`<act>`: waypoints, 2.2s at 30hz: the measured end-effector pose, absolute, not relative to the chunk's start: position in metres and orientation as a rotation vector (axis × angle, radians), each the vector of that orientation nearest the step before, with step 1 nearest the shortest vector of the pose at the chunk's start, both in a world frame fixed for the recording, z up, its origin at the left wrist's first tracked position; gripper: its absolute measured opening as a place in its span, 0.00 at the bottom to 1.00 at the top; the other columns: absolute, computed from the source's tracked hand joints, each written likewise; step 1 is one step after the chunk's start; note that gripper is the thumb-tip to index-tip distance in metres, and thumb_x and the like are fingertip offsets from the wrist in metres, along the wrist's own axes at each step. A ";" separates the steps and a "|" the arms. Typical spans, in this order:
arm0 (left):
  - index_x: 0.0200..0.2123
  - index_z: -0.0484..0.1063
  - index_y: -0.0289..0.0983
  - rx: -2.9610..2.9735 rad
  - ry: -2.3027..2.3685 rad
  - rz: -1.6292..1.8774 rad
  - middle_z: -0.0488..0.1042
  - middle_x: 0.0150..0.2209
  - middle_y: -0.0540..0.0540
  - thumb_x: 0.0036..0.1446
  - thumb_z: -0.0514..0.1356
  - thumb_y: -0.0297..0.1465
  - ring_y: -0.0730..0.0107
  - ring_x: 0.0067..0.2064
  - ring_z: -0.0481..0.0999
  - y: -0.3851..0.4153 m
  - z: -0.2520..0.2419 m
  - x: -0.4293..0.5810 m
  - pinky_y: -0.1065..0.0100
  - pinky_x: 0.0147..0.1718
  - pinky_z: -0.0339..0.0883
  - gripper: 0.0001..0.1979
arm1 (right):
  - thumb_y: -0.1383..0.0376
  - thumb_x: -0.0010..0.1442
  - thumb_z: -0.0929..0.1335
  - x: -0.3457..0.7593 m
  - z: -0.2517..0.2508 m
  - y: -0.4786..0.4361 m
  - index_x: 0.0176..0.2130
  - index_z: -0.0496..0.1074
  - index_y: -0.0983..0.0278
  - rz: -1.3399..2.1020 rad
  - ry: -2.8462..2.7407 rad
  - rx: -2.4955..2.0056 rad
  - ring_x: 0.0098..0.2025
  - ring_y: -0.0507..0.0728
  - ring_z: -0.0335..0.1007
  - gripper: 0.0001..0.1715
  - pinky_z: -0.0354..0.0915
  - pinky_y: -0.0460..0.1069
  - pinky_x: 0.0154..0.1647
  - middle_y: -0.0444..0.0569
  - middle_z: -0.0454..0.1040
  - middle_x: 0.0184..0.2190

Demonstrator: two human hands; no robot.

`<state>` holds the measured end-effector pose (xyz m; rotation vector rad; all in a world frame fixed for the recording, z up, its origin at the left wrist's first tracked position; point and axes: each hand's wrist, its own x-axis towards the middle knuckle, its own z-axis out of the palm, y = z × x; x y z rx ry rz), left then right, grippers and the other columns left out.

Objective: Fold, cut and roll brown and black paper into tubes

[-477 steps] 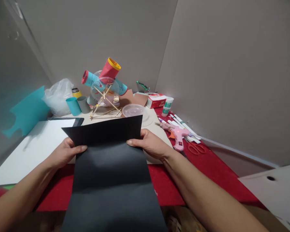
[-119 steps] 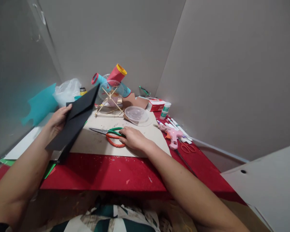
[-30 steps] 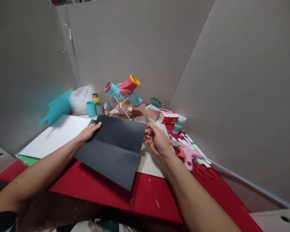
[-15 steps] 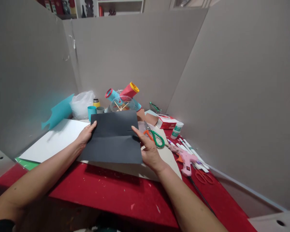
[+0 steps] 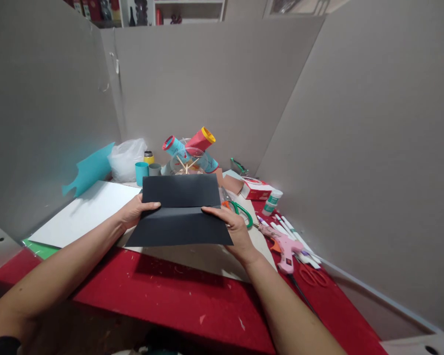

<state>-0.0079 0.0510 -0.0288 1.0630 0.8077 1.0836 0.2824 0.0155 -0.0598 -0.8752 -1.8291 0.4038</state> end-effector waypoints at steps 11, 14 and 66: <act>0.35 0.78 0.34 1.192 0.896 1.132 0.81 0.33 0.47 0.35 0.74 0.30 0.69 0.32 0.77 0.050 -0.025 -0.008 0.68 0.36 0.69 0.19 | 0.52 0.52 0.73 0.269 -0.041 0.005 0.26 0.80 0.60 0.628 -1.572 -0.981 0.24 0.55 0.67 0.14 0.66 0.50 0.24 0.48 0.75 0.25; 0.31 0.77 0.33 1.257 0.850 1.113 0.79 0.28 0.47 0.38 0.73 0.31 0.70 0.27 0.76 0.049 -0.027 -0.005 0.69 0.29 0.70 0.14 | 0.53 0.50 0.74 0.268 -0.043 0.007 0.20 0.77 0.61 0.697 -1.417 -1.006 0.22 0.52 0.64 0.16 0.65 0.48 0.23 0.46 0.73 0.23; 0.28 0.81 0.35 1.622 0.900 1.200 0.82 0.30 0.43 0.50 0.68 0.38 0.63 0.32 0.79 0.020 -0.015 0.013 0.64 0.35 0.73 0.11 | 0.56 0.49 0.74 0.260 -0.034 0.008 0.25 0.75 0.61 0.477 -1.007 -0.915 0.23 0.55 0.71 0.11 0.70 0.50 0.25 0.41 0.72 0.21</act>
